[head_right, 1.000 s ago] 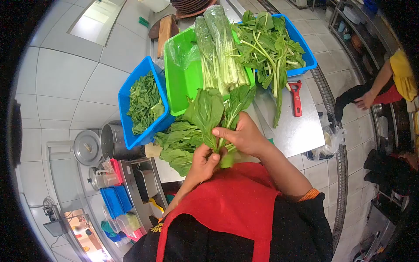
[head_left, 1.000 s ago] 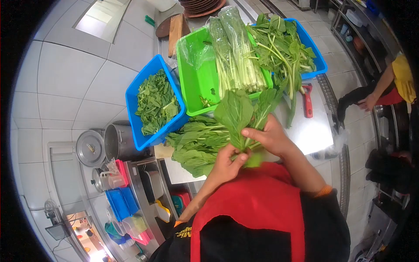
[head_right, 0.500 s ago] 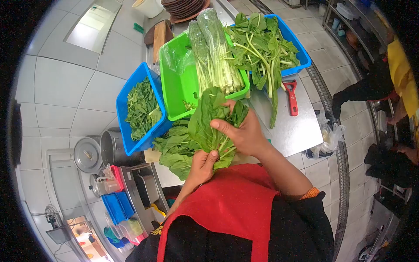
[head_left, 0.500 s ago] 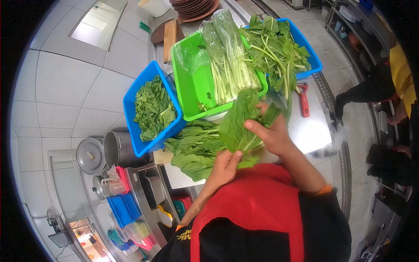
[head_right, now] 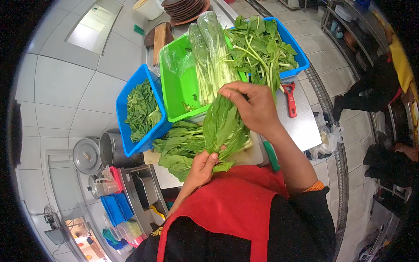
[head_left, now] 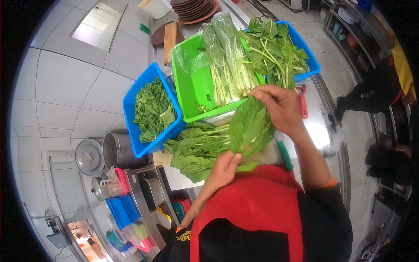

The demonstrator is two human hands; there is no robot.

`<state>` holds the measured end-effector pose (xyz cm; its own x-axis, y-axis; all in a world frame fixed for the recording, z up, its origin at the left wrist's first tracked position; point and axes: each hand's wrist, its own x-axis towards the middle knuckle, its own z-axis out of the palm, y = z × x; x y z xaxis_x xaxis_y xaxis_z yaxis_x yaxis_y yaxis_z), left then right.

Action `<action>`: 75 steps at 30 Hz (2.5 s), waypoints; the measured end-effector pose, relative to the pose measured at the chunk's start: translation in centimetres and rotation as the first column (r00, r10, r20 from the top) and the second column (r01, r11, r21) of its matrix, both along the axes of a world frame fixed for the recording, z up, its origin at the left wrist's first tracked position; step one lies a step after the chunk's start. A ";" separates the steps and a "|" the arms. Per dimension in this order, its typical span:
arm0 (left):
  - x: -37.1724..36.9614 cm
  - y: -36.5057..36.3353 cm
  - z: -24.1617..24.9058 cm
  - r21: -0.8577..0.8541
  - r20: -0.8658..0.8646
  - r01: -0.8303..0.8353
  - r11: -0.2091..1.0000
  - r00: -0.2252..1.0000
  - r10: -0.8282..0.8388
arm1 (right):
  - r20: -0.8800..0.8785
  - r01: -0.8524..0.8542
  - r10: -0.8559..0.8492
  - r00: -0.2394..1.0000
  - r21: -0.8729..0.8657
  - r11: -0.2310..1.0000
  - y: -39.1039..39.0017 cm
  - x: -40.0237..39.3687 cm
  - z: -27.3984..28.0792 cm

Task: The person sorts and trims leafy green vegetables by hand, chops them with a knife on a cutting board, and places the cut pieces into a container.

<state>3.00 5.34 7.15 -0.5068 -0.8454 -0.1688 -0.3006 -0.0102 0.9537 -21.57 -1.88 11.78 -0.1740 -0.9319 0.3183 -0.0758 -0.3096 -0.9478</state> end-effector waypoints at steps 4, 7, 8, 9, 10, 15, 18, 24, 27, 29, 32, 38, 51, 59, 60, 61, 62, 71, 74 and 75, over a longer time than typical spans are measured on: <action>0.3 0.1 0.0 0.019 -0.027 -0.019 1.000 0.999 0.019 | -0.010 0.220 -0.223 0.975 0.215 0.951 -1.6 -1.5 2.5; 0.5 0.3 -0.1 0.104 -0.110 -0.110 0.989 0.986 0.122 | -0.253 0.372 -0.349 0.902 0.048 0.927 -3.1 -2.6 3.2; 0.2 0.0 -0.1 0.115 -0.134 -0.158 0.981 0.976 0.173 | -0.255 0.370 -0.344 0.904 0.058 0.927 -3.8 -2.9 2.2; 0.0 -0.1 0.0 0.128 -0.158 -0.208 0.970 0.961 0.227 | -0.482 0.407 -0.414 0.772 -0.126 0.905 -4.7 -3.2 0.6; -0.3 -0.2 0.7 0.164 -0.190 -0.228 0.960 0.947 0.258 | -0.651 0.382 -0.490 0.579 -0.315 0.869 -5.1 -3.3 -0.5; 0.6 -0.7 0.8 0.222 -0.228 -0.291 0.931 0.912 0.340 | -0.492 -0.035 0.063 0.869 0.065 0.997 -1.4 -1.7 -2.8; 0.0 -0.8 1.3 0.233 -0.311 -0.353 0.906 0.856 0.413 | -0.314 -0.427 0.459 0.831 0.168 0.889 0.9 0.3 -3.0; 1.3 -1.3 1.4 0.342 -0.552 -0.320 0.883 0.692 0.465 | -0.020 -0.551 0.589 0.808 0.328 0.767 1.6 0.9 -5.4; 2.1 -1.3 1.5 0.374 -0.583 -0.321 0.870 0.648 0.489 | 0.272 -0.532 0.463 0.844 0.313 0.787 1.7 0.5 -3.9; 2.1 -1.3 1.5 0.360 -0.609 -0.304 0.882 0.640 0.469 | 0.291 -0.484 0.410 0.864 0.262 0.835 1.8 0.0 -3.8; 1.6 -1.0 1.5 0.391 -0.563 -0.323 0.862 0.657 0.502 | 0.328 -0.463 0.379 0.865 0.231 0.856 1.8 -0.4 -5.4; 1.4 -0.7 1.6 0.335 -0.483 -0.324 0.885 0.747 0.456 | 0.259 -0.184 0.144 0.955 0.139 0.973 1.0 0.6 -5.6; 0.1 -0.6 2.2 0.306 -0.315 -0.353 0.884 0.839 0.444 | 0.389 -0.085 0.005 0.921 0.188 0.979 -1.5 1.5 -4.0; 1.9 -6.6 4.3 0.412 -0.822 -0.214 0.886 0.332 0.462 | -0.030 -0.737 0.761 0.648 0.230 0.636 3.1 5.3 -7.3; 1.5 -7.4 5.3 0.514 -0.724 -0.384 0.767 0.284 0.628 | 0.074 -0.752 0.759 0.647 0.221 0.620 4.4 6.4 -8.0; 1.2 -7.8 5.9 0.589 -0.607 -0.533 0.607 0.204 0.768 | 0.177 -0.766 0.747 0.641 0.212 0.607 5.1 7.1 -8.4; 1.3 -8.0 6.0 0.504 -0.626 -0.576 0.643 0.270 0.732 | 0.176 -0.769 0.751 0.637 0.212 0.603 5.3 7.3 -8.6; 0.9 -4.5 1.5 0.373 -0.556 -0.422 0.826 0.611 0.563 | 0.647 -0.744 0.464 0.605 0.254 0.618 5.6 6.9 -7.4; 0.3 -3.6 1.0 0.546 -0.565 -0.118 0.830 0.679 0.468 | 0.672 -0.783 0.494 0.551 0.211 0.586 5.6 6.8 -7.2; 0.1 -3.5 0.8 0.547 -0.565 -0.120 0.828 0.678 0.471 | 0.629 -0.724 0.448 0.635 0.285 0.628 5.9 7.1 -6.9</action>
<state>3.06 1.87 7.99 -0.3646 -0.8878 -0.2808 0.4895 -0.4393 0.7533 -14.44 3.98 4.88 0.4794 -0.8656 -0.1446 0.4295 0.3751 -0.8215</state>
